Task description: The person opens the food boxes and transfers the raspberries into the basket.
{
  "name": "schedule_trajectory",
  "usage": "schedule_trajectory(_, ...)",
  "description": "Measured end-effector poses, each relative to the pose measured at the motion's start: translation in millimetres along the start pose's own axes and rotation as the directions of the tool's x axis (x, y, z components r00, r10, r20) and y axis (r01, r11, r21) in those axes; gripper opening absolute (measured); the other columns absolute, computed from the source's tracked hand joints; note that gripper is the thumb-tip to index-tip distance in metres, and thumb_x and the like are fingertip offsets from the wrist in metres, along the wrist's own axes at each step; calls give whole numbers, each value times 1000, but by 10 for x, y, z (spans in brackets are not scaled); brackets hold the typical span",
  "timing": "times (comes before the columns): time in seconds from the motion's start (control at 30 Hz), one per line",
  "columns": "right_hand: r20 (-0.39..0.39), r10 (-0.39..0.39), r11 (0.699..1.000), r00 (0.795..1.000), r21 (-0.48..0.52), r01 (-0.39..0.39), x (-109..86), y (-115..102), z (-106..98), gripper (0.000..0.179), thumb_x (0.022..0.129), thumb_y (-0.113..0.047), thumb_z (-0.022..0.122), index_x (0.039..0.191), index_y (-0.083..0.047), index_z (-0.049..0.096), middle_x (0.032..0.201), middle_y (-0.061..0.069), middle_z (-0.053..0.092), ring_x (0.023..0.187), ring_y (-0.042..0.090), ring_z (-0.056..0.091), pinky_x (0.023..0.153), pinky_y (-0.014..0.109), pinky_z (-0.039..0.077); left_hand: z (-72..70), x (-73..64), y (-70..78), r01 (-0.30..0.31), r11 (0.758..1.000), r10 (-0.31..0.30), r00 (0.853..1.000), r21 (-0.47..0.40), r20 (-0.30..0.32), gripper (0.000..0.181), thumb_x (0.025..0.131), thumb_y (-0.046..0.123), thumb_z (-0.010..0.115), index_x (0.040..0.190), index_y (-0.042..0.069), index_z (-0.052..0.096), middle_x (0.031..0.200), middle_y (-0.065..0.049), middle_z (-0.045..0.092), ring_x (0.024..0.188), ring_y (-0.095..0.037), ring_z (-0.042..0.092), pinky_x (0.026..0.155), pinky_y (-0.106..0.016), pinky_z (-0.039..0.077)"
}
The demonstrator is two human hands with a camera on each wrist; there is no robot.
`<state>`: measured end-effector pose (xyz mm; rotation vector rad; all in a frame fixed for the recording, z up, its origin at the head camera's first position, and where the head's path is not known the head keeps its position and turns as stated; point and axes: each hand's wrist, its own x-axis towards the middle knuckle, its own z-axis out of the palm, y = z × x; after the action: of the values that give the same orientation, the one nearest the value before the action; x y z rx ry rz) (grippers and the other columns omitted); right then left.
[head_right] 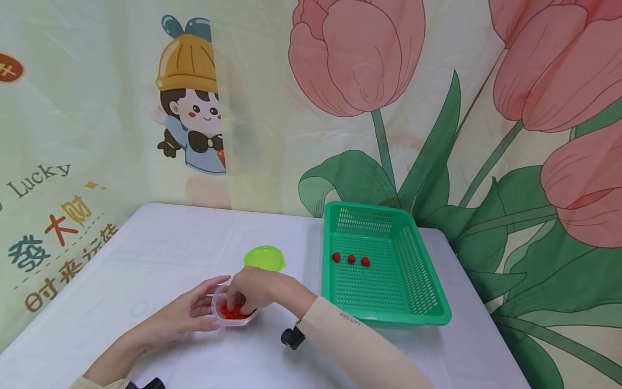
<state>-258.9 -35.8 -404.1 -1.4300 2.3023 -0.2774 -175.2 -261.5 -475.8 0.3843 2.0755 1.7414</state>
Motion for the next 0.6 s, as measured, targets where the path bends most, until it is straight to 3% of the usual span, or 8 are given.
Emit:
schedule_trajectory(0.37,-26,-11,1000,1000,2,12,-90,-2,-99,16,93,-9,83,107,-17,82,99,-10,73,90,2,60,79,10,51,-2,8,-4,8,1000,-8,1000,11,-2,92,96,17,80,169,23,23,167,-17,36,145,-38,50,103,-24,53)
schedule_trajectory(0.6,-63,-21,999,998,44,24,-269,-22,-297,17,93,-9,84,109,-15,81,94,-11,73,85,1,63,76,11,53,-2,16,3,38,999,-38,999,13,-9,91,97,20,79,169,23,23,170,-17,34,144,-37,50,104,-25,54)
